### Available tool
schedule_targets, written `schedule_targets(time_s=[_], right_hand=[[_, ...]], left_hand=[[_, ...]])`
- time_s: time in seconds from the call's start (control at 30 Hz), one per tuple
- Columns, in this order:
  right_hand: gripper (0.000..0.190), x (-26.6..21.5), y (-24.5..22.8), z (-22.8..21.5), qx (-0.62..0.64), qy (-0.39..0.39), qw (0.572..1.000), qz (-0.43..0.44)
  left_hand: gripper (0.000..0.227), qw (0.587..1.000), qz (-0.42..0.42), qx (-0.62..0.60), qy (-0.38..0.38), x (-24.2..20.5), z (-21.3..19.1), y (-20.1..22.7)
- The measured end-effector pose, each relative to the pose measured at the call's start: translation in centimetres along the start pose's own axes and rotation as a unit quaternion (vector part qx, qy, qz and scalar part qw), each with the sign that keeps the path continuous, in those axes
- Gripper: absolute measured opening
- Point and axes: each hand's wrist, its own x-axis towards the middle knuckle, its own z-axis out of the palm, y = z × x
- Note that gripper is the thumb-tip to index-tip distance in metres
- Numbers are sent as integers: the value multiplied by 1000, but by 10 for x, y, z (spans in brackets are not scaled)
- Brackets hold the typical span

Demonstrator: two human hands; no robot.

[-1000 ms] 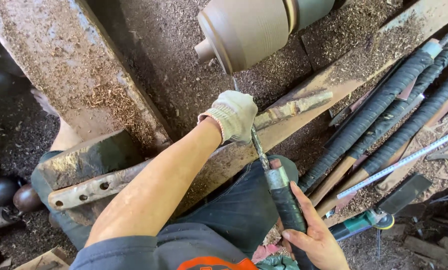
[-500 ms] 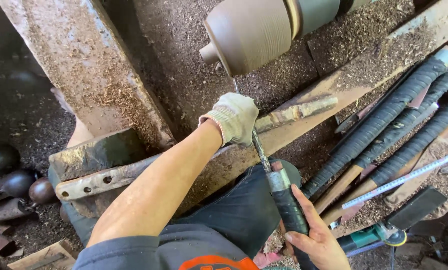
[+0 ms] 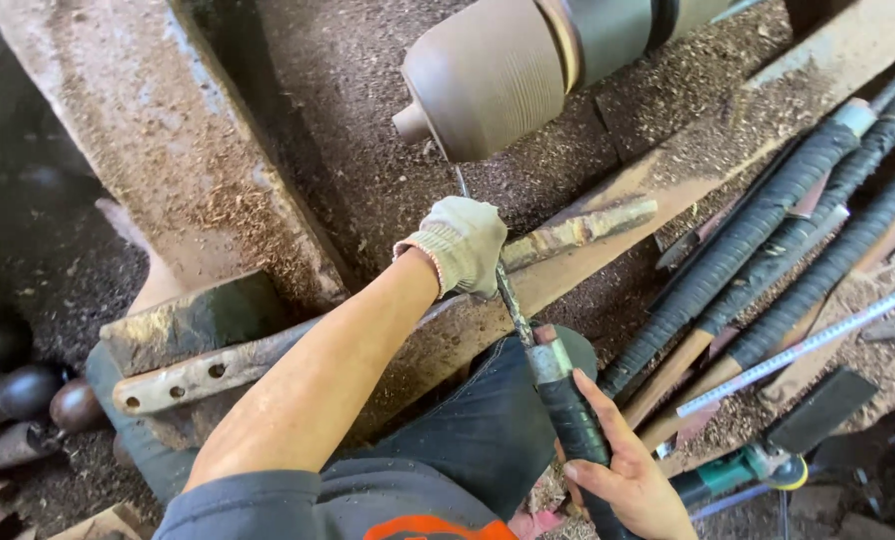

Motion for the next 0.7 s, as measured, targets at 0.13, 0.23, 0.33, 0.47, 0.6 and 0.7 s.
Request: schedule_targets(time_s=[0.13, 0.23, 0.33, 0.47, 0.6, 0.7], right_hand=[[107, -6, -1, 19, 14, 27, 1000, -1], [102, -10, 3, 39, 52, 61, 997, -7], [107, -13, 7, 57, 49, 95, 994, 15], [105, -12, 20, 76, 60, 111, 992, -7], [108, -8, 29, 99, 98, 140, 985, -23], [108, -4, 35, 110, 125, 146, 981, -34]], left_hand=[[30, 1000, 19, -14, 4, 6, 3, -6], [31, 998, 59, -11, 37, 5, 7, -11], [29, 994, 88, -19, 58, 5, 6, -14], [34, 993, 108, -16, 43, 4, 4, -18], [36, 990, 135, 4, 36, 3, -6, -18], [37, 990, 137, 18, 34, 10, -4, -18]])
